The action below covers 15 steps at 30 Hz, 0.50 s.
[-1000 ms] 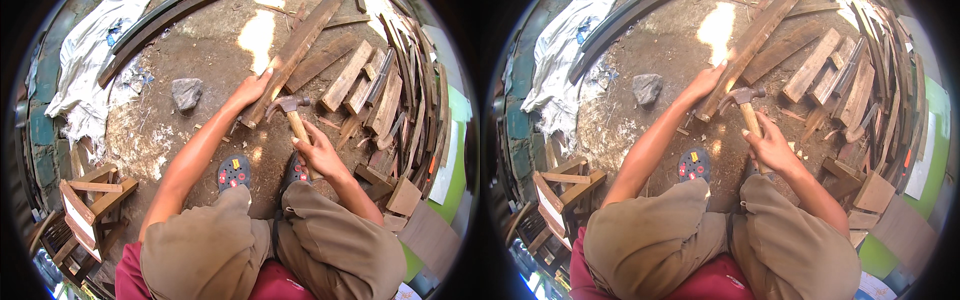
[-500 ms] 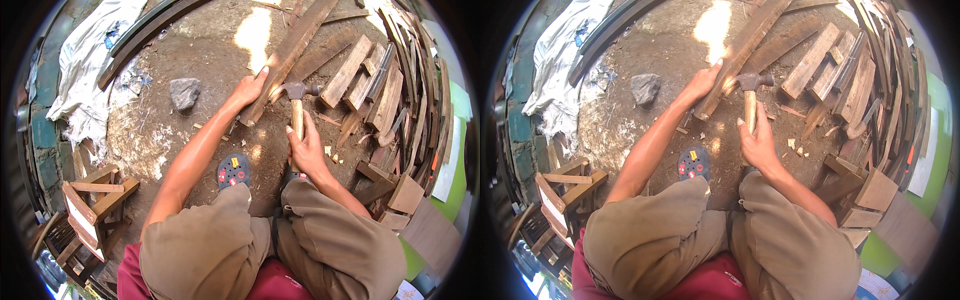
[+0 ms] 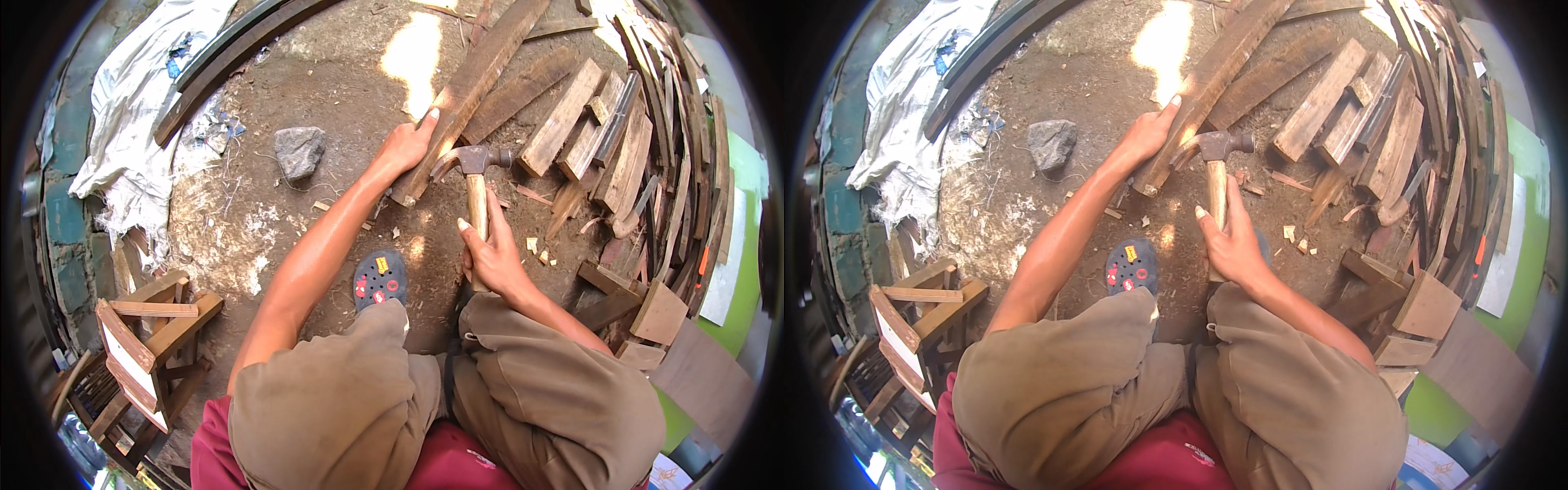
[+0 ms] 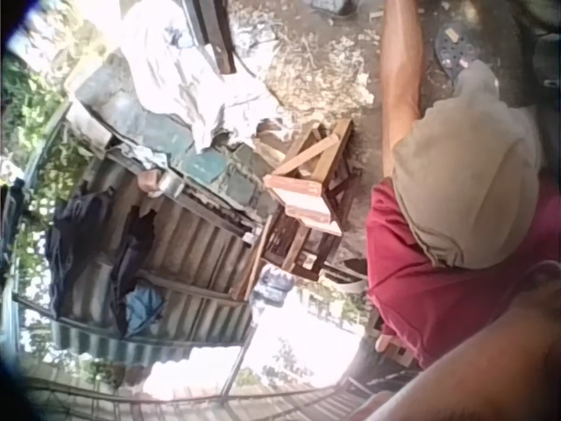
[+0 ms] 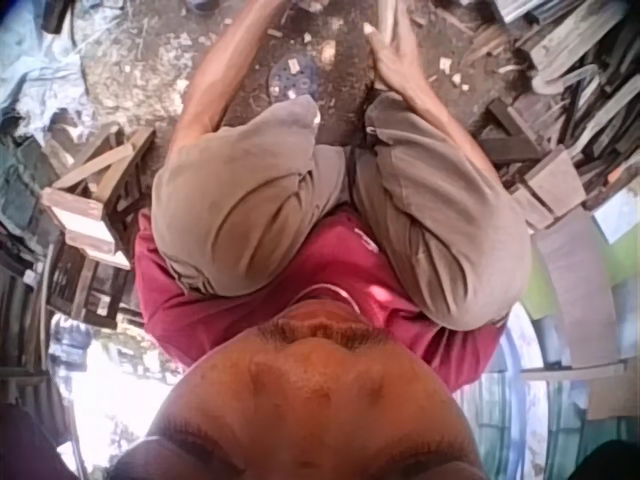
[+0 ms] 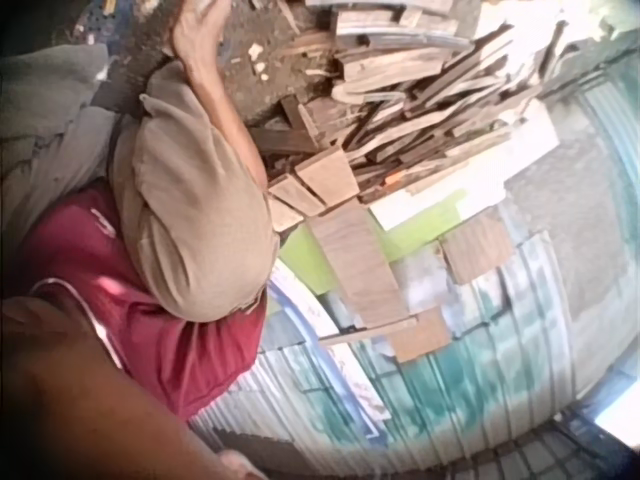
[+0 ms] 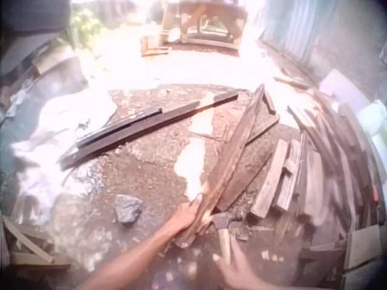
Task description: The person sits on the ground and uses a hammer to split a long wooden plank into smaller pieces. They repeatedly strike the wood, reposition it, and remove split fragments, continuing the process throughout the clip.
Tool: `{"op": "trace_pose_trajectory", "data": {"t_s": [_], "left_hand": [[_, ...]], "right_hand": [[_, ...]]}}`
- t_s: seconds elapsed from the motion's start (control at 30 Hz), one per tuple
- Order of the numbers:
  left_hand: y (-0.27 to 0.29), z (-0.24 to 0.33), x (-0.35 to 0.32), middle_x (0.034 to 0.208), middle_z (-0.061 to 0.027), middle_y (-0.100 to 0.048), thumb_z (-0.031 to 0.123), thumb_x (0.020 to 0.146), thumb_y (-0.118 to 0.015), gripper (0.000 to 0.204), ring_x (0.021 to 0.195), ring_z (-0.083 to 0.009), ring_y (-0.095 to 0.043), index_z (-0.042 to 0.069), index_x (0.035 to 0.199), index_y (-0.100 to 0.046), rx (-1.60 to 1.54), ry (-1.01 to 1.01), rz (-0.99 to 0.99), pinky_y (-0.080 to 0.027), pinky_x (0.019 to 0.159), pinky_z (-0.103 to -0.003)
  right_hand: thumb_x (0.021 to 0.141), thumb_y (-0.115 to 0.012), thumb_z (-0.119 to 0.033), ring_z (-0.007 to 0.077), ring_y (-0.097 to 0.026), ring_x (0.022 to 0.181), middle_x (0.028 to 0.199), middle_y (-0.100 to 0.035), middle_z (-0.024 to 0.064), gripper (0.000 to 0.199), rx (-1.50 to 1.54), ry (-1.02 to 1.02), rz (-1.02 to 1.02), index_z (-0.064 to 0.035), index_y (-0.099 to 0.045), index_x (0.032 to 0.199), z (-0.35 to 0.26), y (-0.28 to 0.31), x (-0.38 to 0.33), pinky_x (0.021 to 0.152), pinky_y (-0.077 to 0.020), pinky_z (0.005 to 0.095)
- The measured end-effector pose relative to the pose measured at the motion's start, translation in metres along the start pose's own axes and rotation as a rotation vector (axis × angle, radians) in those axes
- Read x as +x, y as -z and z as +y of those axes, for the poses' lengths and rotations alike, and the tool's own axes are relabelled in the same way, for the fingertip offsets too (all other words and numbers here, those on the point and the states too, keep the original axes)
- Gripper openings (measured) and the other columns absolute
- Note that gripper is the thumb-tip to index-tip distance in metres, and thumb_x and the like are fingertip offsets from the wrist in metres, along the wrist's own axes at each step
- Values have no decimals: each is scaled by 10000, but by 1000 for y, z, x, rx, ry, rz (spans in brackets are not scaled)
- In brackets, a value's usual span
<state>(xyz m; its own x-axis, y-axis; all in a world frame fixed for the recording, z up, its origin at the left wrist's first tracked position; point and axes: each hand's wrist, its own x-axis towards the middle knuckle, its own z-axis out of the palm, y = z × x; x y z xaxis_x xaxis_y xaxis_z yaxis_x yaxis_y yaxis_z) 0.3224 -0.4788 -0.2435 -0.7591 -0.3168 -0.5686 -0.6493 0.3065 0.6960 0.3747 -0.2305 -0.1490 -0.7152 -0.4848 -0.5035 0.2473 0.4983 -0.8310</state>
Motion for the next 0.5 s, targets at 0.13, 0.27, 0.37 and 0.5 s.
{"op": "trace_pose_trajectory", "data": {"t_s": [0.13, 0.27, 0.37, 0.5], "left_hand": [[1, -3, -1, 1166, -337, -687, 745, 989, -328, 924, 1170, -424, -653, -75, 1190, -704, -34, -54, -8, -458, 1028, -470], [5, 5, -4, 1178, -317, -692, 725, 1003, -341, 904, 1166, -395, -655, -84, 1193, -697, -70, -70, -41, -458, 1028, -449], [4, 5, -6, 1183, -302, -695, 713, 1012, -343, 895, 1158, -371, -657, -91, 1190, -694, -98, -86, -26, -456, 1025, -434], [5, 7, -8, 1175, -284, -701, 714, 1013, -344, 899, 1141, -347, -659, -95, 1202, -687, -108, -58, -64, -455, 1019, -425]], "right_hand": [[1018, -615, -159, 115, -512, 508, 799, -557, 42, 736, 121, -107, -129, -73, -201, 1620, -32, 24, 2, 453, -439, 310], [1023, -635, -258, 102, -506, 527, 730, -534, 7, 680, -42, -125, -204, -61, -321, 1592, -51, 53, 15, 491, -448, 303], [1010, -653, -269, 97, -505, 536, 719, -532, -1, 690, -16, -143, -292, -67, -335, 1588, -58, 67, 27, 504, -454, 304], [1002, -665, -279, 90, -502, 538, 733, -532, -3, 688, -8, -185, -295, -68, -357, 1579, -51, 71, 29, 500, -453, 298]]}}
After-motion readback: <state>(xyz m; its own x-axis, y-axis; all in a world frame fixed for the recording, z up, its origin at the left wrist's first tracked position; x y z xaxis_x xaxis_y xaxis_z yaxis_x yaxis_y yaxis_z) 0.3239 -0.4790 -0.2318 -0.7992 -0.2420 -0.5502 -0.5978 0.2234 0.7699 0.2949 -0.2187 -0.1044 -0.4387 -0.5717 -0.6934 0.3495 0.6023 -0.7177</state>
